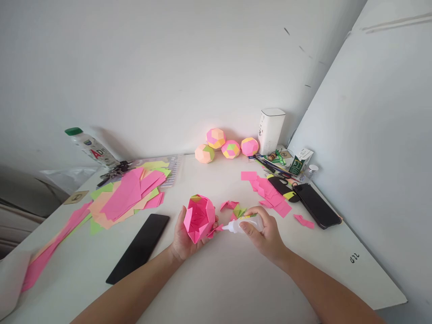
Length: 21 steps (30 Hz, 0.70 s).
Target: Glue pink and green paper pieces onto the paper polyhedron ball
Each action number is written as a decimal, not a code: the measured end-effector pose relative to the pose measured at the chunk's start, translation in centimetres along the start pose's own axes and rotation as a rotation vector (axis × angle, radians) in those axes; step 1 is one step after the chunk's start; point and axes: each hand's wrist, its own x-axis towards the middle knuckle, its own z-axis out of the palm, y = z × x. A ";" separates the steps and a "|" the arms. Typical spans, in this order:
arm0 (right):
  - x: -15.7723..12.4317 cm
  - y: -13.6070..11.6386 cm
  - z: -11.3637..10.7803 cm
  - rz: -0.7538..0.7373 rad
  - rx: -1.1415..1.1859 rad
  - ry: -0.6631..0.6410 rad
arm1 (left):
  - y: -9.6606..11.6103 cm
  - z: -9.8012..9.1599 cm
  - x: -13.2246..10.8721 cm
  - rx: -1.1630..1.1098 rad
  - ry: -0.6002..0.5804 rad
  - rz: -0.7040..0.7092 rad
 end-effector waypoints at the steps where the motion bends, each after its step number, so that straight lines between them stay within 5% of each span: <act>1: 0.0 0.0 0.0 0.000 -0.001 0.000 | 0.0 0.0 0.0 -0.003 0.004 -0.004; 9: 0.2 -0.3 -0.2 -0.059 0.031 0.058 | 0.1 0.3 0.0 -0.017 0.036 -0.023; 21: 0.1 -0.5 -0.1 0.017 0.086 -0.047 | -0.1 0.0 0.1 0.012 0.001 -0.005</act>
